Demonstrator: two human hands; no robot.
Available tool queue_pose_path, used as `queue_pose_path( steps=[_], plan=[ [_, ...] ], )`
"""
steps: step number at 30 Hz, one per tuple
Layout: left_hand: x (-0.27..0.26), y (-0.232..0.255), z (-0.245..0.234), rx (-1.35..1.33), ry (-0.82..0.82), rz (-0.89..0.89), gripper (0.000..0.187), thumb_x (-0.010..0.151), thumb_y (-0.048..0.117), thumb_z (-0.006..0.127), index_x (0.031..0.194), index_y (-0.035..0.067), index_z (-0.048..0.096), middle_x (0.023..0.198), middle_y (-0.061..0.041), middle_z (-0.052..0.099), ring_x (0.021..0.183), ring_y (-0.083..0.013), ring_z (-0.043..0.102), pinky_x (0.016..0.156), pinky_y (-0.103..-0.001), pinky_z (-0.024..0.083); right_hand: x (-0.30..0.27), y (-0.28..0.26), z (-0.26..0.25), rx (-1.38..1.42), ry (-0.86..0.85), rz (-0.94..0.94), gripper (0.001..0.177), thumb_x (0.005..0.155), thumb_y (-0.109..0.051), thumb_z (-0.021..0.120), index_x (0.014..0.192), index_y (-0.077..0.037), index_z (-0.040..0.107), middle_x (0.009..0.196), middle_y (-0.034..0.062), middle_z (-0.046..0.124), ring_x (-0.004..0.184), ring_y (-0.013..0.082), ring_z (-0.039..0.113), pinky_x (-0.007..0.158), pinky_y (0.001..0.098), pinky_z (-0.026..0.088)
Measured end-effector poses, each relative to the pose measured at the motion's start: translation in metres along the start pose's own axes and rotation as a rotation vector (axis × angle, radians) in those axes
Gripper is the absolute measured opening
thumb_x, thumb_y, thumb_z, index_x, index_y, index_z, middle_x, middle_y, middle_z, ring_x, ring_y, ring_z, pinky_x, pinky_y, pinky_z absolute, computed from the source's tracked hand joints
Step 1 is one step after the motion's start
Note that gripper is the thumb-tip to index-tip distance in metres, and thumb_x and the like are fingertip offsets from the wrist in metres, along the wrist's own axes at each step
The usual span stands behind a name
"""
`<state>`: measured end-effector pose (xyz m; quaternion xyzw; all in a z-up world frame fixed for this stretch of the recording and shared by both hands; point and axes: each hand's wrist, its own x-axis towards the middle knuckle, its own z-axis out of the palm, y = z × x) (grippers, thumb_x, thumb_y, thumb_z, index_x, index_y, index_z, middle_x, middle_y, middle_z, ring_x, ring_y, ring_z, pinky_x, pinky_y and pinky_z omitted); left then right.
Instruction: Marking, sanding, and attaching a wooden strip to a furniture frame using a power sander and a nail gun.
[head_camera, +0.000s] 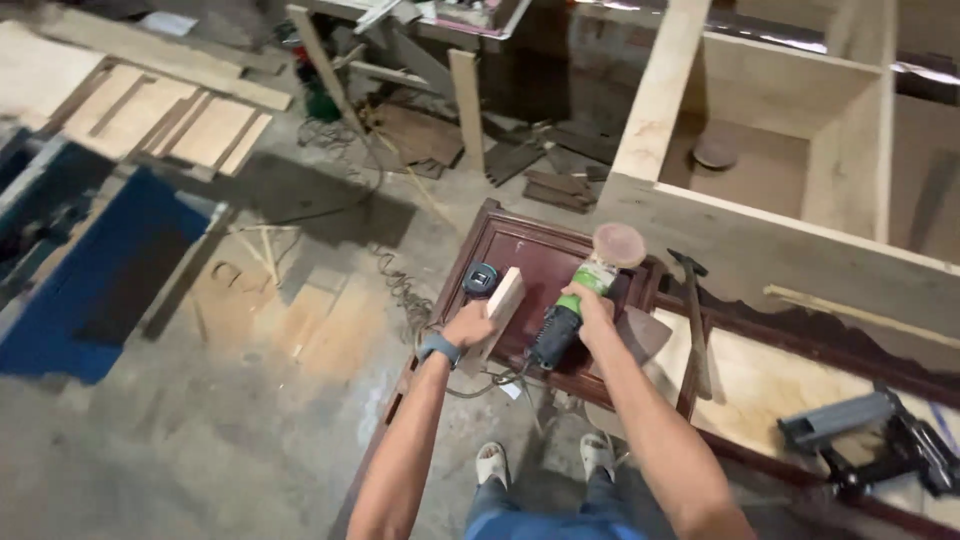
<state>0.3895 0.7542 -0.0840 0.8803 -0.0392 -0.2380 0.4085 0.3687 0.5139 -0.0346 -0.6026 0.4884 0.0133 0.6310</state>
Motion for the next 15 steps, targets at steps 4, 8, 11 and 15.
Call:
queue_pose_path(
  steps=[4,8,11,15],
  plan=[
    [0.054,0.001,0.025,0.341,-0.156,0.063,0.056,0.073,0.025,0.064,0.128,0.012,0.063,0.12,-0.019,0.07,0.115,-0.0389,0.069,0.093,-0.055,0.056,-0.022,0.001,-0.037,0.366,-0.197,0.09,0.066,0.058,-0.007,0.092,0.116,0.005,0.063,0.097,0.0204,0.07,0.086,0.0349,0.074,0.069,0.0497,0.06],
    [0.037,0.072,0.035,0.761,-0.109,0.297,0.096,0.081,0.024,0.071,0.163,0.011,0.023,0.161,-0.021,0.036,0.145,-0.0477,0.04,0.115,-0.064,0.038,-0.09,-0.02,-0.077,0.407,-0.341,0.019,0.052,0.067,-0.007,0.091,0.113,0.002,0.07,0.101,0.0186,0.076,0.093,0.0328,0.076,0.078,0.0472,0.062],
    [0.003,0.102,0.041,0.908,-0.039,0.346,0.092,0.088,0.023,0.07,0.164,0.008,0.02,0.166,-0.021,0.027,0.151,-0.0463,0.027,0.119,-0.069,0.027,-0.102,-0.011,-0.093,0.419,-0.257,-0.042,0.054,0.065,-0.009,0.094,0.111,0.005,0.068,0.095,0.0193,0.074,0.084,0.0285,0.076,0.071,0.0464,0.062],
    [-0.034,0.127,0.033,0.869,-0.087,0.257,0.089,0.099,0.039,0.06,0.166,0.009,0.01,0.17,-0.022,0.018,0.156,-0.0426,0.016,0.121,-0.072,0.013,-0.102,-0.015,-0.109,0.404,-0.247,-0.05,0.056,0.068,-0.017,0.096,0.114,0.004,0.071,0.103,0.0212,0.076,0.09,0.0303,0.076,0.078,0.0496,0.063]
  ],
)
